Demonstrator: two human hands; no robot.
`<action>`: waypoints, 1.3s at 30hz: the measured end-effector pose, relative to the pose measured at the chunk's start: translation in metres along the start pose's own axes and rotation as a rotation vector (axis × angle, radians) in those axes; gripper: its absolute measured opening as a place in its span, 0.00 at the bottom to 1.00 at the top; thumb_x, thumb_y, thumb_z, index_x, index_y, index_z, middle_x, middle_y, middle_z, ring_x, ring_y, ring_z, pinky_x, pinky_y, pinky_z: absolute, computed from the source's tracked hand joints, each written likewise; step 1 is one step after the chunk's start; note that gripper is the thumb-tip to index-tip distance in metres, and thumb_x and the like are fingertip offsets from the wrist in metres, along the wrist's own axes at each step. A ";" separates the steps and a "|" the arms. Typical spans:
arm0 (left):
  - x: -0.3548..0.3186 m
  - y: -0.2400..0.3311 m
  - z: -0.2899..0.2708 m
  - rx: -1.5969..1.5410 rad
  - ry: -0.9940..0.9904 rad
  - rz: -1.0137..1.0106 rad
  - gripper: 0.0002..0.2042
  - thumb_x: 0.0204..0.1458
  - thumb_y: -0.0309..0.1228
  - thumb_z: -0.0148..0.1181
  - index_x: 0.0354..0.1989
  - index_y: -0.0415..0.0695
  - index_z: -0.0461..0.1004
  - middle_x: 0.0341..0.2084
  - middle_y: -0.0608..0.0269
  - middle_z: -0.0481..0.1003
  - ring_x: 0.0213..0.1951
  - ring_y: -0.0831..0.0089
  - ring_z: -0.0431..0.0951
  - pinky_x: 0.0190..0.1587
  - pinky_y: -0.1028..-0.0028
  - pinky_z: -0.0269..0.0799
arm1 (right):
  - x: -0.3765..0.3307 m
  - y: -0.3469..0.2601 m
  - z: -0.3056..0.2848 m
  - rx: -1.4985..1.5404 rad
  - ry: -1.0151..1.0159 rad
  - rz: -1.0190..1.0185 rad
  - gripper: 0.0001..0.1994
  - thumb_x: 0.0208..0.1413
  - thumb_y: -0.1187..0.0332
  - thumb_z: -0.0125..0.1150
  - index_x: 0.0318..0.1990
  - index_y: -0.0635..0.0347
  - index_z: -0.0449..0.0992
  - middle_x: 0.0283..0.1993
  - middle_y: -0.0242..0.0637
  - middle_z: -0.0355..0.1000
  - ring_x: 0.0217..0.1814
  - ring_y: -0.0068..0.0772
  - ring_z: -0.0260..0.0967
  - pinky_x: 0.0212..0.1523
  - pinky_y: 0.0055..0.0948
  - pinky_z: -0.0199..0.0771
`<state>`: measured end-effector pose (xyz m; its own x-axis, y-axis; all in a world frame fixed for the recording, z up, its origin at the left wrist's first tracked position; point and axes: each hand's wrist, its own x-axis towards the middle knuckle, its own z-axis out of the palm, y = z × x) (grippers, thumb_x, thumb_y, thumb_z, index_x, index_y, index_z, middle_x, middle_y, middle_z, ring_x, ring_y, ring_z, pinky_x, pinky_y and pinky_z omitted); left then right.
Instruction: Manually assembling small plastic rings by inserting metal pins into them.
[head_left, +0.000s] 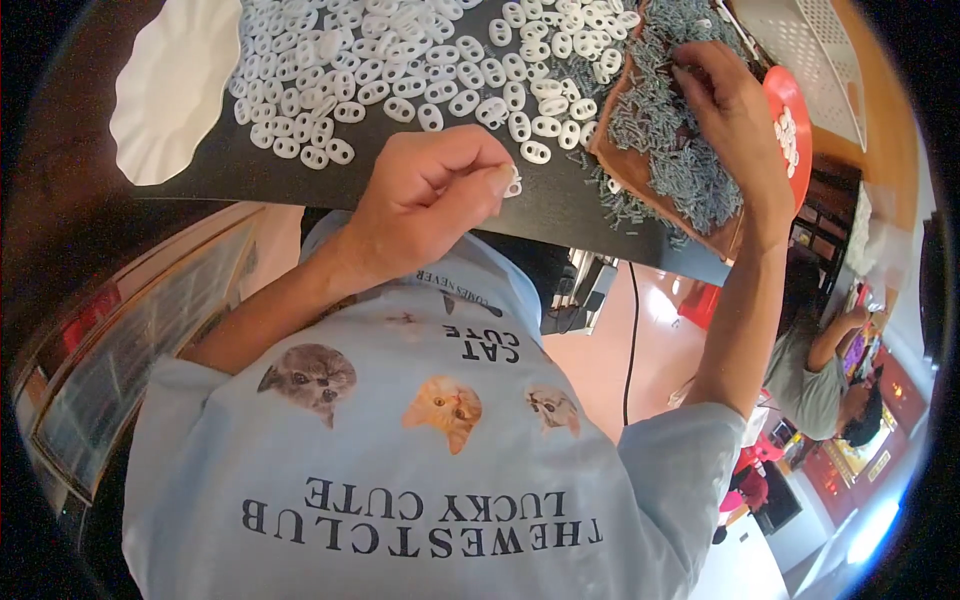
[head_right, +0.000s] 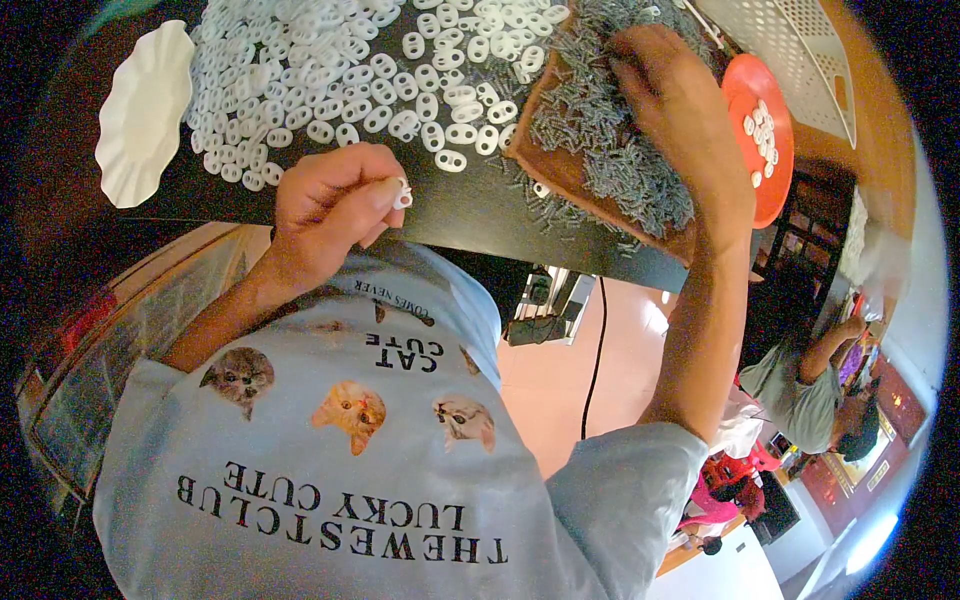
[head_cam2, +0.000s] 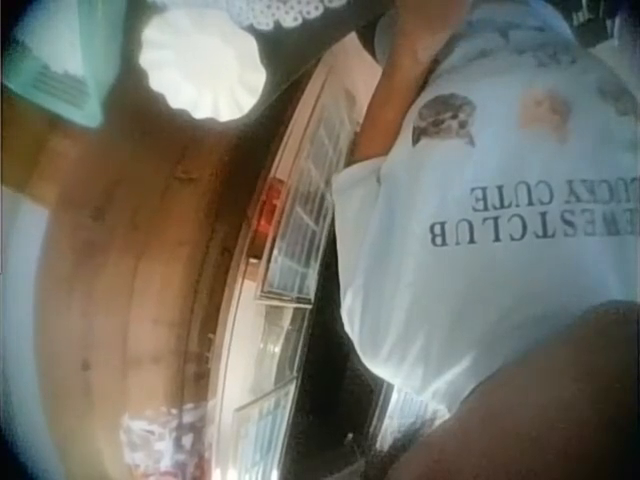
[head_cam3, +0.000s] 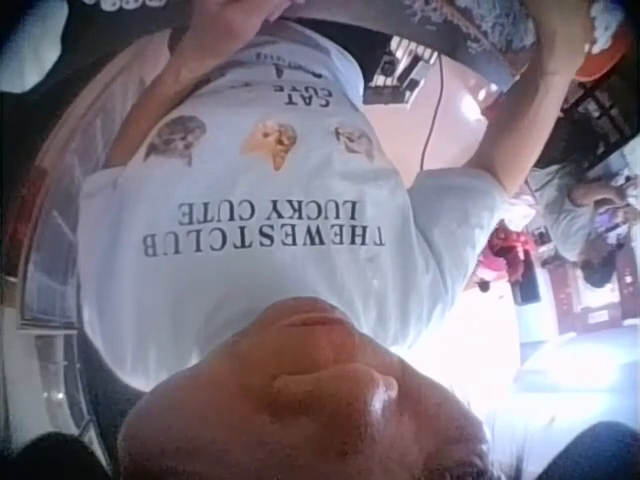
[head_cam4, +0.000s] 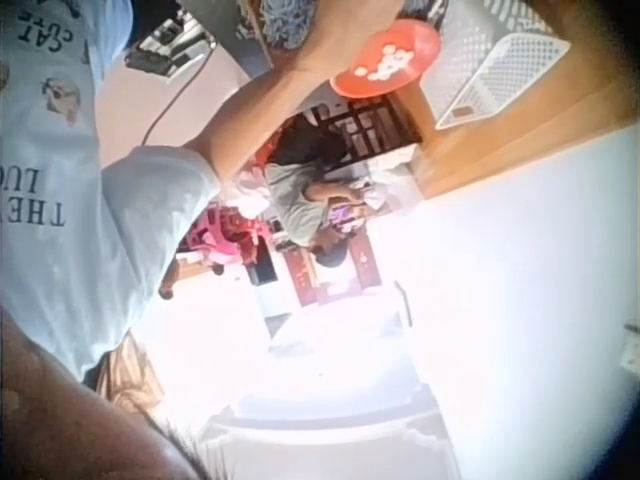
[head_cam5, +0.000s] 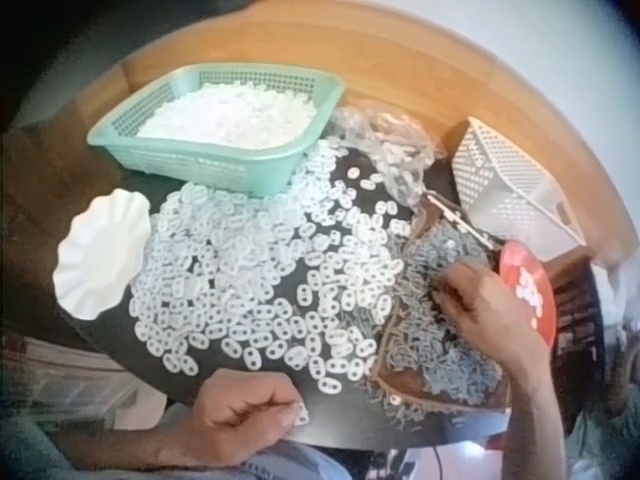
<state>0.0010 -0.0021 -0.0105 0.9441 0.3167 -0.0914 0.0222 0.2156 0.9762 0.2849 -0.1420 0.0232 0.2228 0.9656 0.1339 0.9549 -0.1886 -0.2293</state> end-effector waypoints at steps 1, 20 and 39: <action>0.000 0.001 0.000 0.005 -0.002 -0.001 0.06 0.53 0.26 0.52 0.28 0.37 0.70 0.16 0.71 0.68 0.19 0.89 0.62 0.21 0.83 0.58 | 0.001 0.001 0.002 0.001 -0.002 -0.001 0.09 0.53 0.74 0.54 0.42 0.64 0.70 0.38 0.43 0.69 0.41 0.43 0.69 0.42 0.31 0.67; -0.004 0.012 -0.002 -0.195 0.077 -0.080 0.07 0.57 0.27 0.48 0.29 0.38 0.70 0.21 0.67 0.71 0.17 0.87 0.63 0.20 0.84 0.58 | 0.004 -0.011 -0.009 -0.019 0.026 0.097 0.06 0.54 0.72 0.53 0.36 0.66 0.70 0.28 0.40 0.68 0.30 0.32 0.66 0.33 0.27 0.65; 0.010 0.024 0.002 -0.230 0.072 -0.094 0.10 0.57 0.31 0.48 0.36 0.38 0.75 0.16 0.70 0.69 0.19 0.88 0.65 0.21 0.86 0.58 | 0.000 -0.124 0.012 0.542 0.006 0.082 0.03 0.48 0.78 0.57 0.29 0.64 0.68 0.22 0.31 0.58 0.20 0.18 0.54 0.20 0.20 0.54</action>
<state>0.0116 0.0040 0.0121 0.9154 0.3487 -0.2010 0.0252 0.4489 0.8932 0.1643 -0.1162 0.0406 0.2946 0.9504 0.1001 0.6970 -0.1421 -0.7028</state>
